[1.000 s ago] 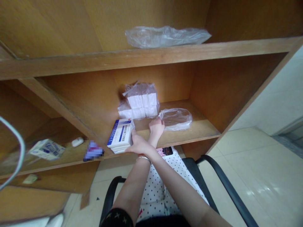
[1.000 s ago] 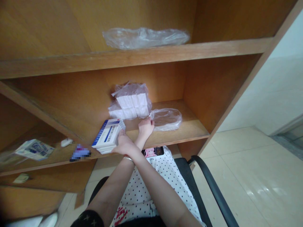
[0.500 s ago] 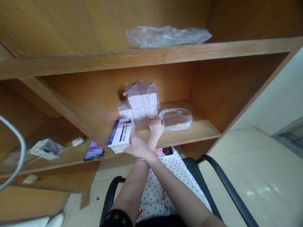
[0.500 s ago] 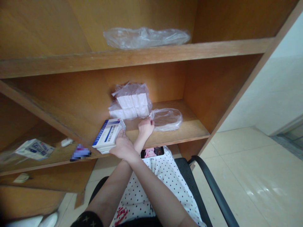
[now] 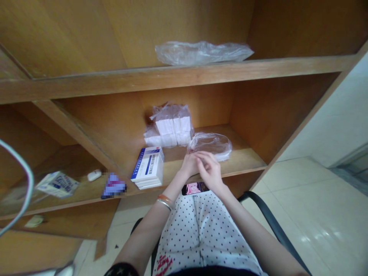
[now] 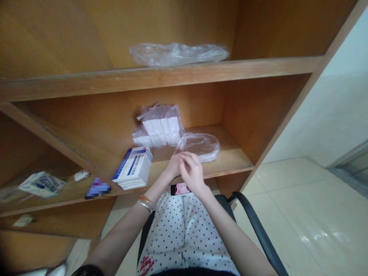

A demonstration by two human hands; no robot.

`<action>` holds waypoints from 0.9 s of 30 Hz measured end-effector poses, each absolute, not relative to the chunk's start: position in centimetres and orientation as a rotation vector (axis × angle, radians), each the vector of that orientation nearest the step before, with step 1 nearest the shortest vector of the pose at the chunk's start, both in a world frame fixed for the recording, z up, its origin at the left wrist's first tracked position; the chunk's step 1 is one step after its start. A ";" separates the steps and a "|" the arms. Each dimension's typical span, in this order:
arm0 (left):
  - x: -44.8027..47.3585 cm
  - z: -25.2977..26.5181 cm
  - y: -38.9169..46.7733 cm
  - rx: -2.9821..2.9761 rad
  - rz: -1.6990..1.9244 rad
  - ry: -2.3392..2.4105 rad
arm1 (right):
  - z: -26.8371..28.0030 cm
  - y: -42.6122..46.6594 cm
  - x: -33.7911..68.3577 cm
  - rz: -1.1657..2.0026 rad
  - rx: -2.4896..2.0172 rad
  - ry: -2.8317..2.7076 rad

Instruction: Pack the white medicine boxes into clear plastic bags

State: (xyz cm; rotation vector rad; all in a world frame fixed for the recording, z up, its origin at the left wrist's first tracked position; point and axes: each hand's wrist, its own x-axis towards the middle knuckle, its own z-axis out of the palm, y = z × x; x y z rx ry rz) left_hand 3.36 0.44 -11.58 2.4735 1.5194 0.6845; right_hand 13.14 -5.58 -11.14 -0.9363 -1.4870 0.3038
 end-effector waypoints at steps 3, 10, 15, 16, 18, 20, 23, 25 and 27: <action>2.9 -12.2 1.5 2.399 0.906 1.358 | -11.9 -4.2 18.0 0.142 -1.033 -1.422; 2.4 -13.3 4.0 1.221 1.464 1.037 | -13.1 -0.9 21.9 0.002 -1.187 -1.503; 0.4 -12.6 5.7 0.640 1.428 0.895 | -13.2 1.5 19.9 0.322 -1.179 -1.821; -0.1 -12.5 5.8 0.561 1.409 0.827 | -13.2 1.9 19.4 0.400 -1.192 -1.853; -0.9 -12.4 5.9 0.449 1.380 0.685 | -13.2 2.5 18.6 0.506 -1.223 -1.889; -1.5 -12.4 5.7 0.401 1.361 0.567 | -13.1 2.6 18.0 0.502 -1.243 -1.905; -1.5 -12.2 5.3 0.427 1.304 0.477 | -13.1 2.1 17.6 0.344 -1.224 -1.911; -1.2 -12.0 4.9 0.486 1.233 0.454 | -13.1 1.7 17.6 0.247 -1.192 -1.893; -0.8 -11.9 4.6 0.567 1.145 0.431 | -13.2 1.5 17.6 0.201 -1.172 -1.866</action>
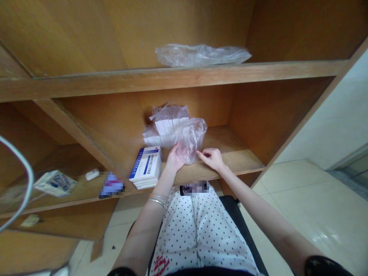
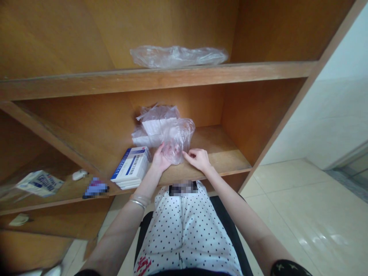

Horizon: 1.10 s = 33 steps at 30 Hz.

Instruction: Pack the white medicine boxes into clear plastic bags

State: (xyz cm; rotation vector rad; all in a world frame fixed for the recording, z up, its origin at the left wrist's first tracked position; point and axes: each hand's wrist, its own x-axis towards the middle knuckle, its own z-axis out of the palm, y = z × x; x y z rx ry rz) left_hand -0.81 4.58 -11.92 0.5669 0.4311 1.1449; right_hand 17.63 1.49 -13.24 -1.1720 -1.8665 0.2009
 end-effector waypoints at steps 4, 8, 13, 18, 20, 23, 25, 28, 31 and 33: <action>-0.2 -12.1 4.3 0.705 0.967 0.461 | -13.5 1.6 17.7 0.208 -1.155 -1.877; 0.1 -12.6 4.4 0.757 0.936 0.531 | -13.6 1.8 17.8 0.211 -1.176 -1.876; 0.3 -12.9 4.9 0.778 0.939 0.533 | -13.9 2.1 17.9 0.215 -1.192 -1.840; 0.3 -12.7 4.8 0.750 0.944 0.528 | -14.5 2.6 18.0 0.219 -1.241 -1.723; 0.1 -12.6 4.7 0.728 0.957 0.532 | -14.6 2.7 18.1 0.229 -1.263 -1.682; -0.1 -12.6 4.7 0.711 0.974 0.555 | -14.4 2.5 18.2 0.255 -1.259 -1.699; -0.3 -12.6 4.7 0.719 0.978 0.563 | -14.1 2.2 18.2 0.268 -1.236 -1.745; -0.4 -12.6 4.8 0.752 0.981 0.550 | -13.6 1.7 18.1 0.282 -1.199 -1.818; -0.4 -12.7 4.8 0.783 0.995 0.527 | -13.3 1.5 18.0 0.318 -1.174 -1.897; -0.5 -12.7 4.9 0.783 1.016 0.510 | -13.3 1.5 17.9 0.338 -1.182 -1.933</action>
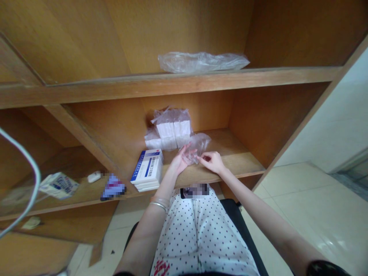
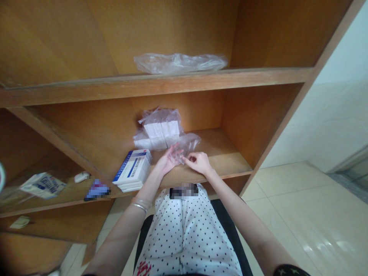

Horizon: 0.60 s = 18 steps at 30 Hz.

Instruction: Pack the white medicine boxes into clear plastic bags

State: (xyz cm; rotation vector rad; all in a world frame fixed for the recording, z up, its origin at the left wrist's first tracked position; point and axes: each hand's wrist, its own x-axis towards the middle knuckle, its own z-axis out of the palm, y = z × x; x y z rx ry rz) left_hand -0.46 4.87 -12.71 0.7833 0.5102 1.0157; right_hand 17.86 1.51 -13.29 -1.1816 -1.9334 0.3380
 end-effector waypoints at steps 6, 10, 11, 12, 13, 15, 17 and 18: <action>-0.6 -12.4 4.9 0.706 1.089 0.495 | -13.3 1.5 17.5 0.290 -1.194 -1.998; -0.8 -12.2 5.0 0.641 1.134 0.525 | -13.2 1.5 17.2 0.208 -1.225 -2.029; -0.8 -12.1 5.0 0.635 1.135 0.520 | -13.2 1.5 17.2 0.197 -1.233 -2.026; -0.8 -12.1 4.9 0.636 1.133 0.513 | -13.2 1.5 17.2 0.189 -1.240 -2.018; -0.8 -12.0 4.9 0.639 1.130 0.507 | -13.3 1.6 17.2 0.187 -1.246 -2.009; -0.7 -11.8 4.7 0.651 1.133 0.509 | -13.4 1.7 17.3 0.189 -1.256 -1.995; -0.3 -11.7 4.4 0.673 1.136 0.517 | -13.5 1.8 17.4 0.187 -1.274 -1.976; 0.0 -11.7 4.3 0.700 1.136 0.517 | -13.6 1.9 17.5 0.181 -1.288 -1.960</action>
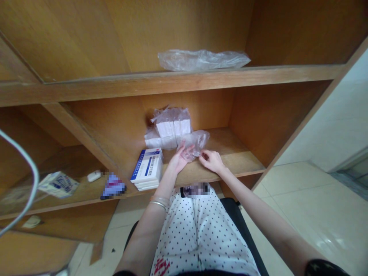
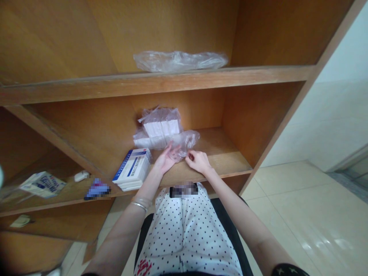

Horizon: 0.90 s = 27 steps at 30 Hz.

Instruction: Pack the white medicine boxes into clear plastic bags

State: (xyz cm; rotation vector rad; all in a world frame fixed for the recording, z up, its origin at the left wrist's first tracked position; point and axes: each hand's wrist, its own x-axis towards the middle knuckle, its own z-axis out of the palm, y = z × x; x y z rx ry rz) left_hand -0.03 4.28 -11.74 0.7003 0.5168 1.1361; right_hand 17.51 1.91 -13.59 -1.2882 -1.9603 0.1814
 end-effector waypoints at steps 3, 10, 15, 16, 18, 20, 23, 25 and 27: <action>0.7 -12.0 4.0 0.859 1.120 0.535 | -13.8 2.2 17.7 0.158 -1.347 -1.859; 0.7 -13.1 4.4 0.930 1.209 0.677 | -14.5 2.9 18.5 0.192 -1.436 -1.432; 0.4 -13.1 4.7 0.837 1.363 0.690 | -15.1 3.7 19.5 0.178 -1.436 -1.073; 0.4 -13.1 4.7 0.835 1.369 0.692 | -15.2 3.8 19.7 0.173 -1.437 -1.041; 0.5 -13.1 4.8 0.837 1.363 0.694 | -15.2 3.8 19.9 0.155 -1.448 -1.005; 0.5 -13.1 4.8 0.839 1.353 0.693 | -15.1 3.8 20.1 0.106 -1.464 -0.970; 0.4 -13.1 4.9 0.822 1.362 0.694 | -15.0 3.8 20.3 0.031 -1.480 -0.903; 0.3 -13.0 5.0 0.806 1.368 0.690 | -14.9 3.8 20.4 0.011 -1.473 -0.875; 0.1 -13.0 5.0 0.798 1.365 0.682 | -14.8 3.8 20.5 0.004 -1.455 -0.868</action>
